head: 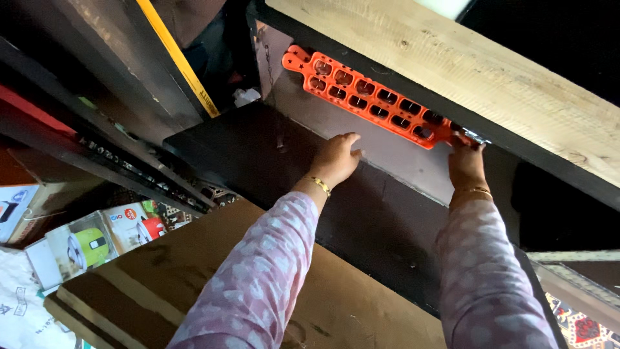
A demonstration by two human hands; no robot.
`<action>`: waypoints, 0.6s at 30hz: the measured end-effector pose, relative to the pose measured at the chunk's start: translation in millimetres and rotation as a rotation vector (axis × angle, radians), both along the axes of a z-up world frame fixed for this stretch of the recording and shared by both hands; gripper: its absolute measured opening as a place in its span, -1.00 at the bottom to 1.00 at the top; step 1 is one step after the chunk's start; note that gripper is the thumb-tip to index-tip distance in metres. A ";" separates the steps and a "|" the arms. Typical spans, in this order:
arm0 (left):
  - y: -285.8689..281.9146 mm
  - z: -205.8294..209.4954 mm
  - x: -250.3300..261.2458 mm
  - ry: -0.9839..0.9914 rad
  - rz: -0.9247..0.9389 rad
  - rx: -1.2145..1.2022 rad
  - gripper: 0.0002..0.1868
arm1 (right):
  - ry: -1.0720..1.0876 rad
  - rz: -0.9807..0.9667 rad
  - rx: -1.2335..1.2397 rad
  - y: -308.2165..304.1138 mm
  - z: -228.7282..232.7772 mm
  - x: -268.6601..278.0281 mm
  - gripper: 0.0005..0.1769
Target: The person cleans a headboard storage compartment and the floor. They remove a plastic tray and clothes, wipe the surface with a cloth, sweep the carpet using a broom and dustpan, and place a plastic bag containing items back into the compartment.
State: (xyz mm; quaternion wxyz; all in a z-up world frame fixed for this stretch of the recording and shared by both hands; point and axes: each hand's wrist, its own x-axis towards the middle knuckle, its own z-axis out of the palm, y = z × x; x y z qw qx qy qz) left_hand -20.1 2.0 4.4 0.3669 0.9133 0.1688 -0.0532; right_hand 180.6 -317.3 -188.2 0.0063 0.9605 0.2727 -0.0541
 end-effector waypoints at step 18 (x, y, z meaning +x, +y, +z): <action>-6.2 61.6 25.3 -0.288 0.023 -0.006 -0.66 | 0.832 -0.102 0.724 102.7 204.8 -88.0 -0.57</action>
